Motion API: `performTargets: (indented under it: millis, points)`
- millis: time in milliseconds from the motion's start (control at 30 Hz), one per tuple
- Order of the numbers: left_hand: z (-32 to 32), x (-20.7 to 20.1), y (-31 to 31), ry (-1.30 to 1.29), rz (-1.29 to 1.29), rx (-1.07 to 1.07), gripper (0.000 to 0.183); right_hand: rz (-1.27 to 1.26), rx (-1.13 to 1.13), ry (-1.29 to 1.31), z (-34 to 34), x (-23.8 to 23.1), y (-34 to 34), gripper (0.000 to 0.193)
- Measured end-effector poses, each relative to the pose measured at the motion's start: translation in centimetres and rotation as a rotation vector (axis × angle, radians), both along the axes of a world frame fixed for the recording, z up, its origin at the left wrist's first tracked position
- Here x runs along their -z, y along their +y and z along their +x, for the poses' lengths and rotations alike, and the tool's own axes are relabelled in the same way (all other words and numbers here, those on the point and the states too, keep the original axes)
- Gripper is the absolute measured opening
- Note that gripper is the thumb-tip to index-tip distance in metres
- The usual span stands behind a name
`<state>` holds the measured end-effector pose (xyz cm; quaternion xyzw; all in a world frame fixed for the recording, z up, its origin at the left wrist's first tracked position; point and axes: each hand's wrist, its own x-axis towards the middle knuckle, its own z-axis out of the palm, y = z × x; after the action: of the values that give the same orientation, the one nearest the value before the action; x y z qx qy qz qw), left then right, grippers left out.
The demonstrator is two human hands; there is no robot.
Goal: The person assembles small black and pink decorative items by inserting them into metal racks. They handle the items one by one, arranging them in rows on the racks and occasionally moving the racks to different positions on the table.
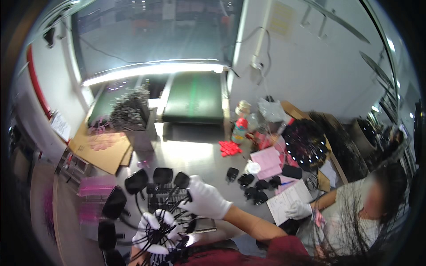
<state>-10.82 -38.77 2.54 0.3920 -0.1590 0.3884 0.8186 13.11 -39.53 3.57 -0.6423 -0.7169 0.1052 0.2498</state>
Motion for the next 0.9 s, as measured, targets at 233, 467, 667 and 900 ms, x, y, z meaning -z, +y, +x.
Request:
performTargets:
  millis: [233, 467, 667, 900]
  points:
    - [-8.2, 1.4, 0.9, 1.054, 1.07, 0.017, 0.074, -0.678, -0.537, 0.083, 4.7, 5.7, -1.7, 0.032]
    - [-2.5, 0.7, 1.3, 1.09, 0.767, 0.152, 0.064, 0.12, -0.281, 0.218, 4.5, 0.7, -1.3, 0.057]
    - [-2.4, 0.5, 2.1, 1.138, 0.891, 0.0, 0.056, -0.745, -0.49, -0.076, 15.0, 4.8, 0.4, 0.042]
    - [-5.0, 2.9, -2.7, 1.207, 0.848, -0.297, 0.086, -0.539, -0.237, -0.536, 25.6, 16.2, 8.2, 0.025]
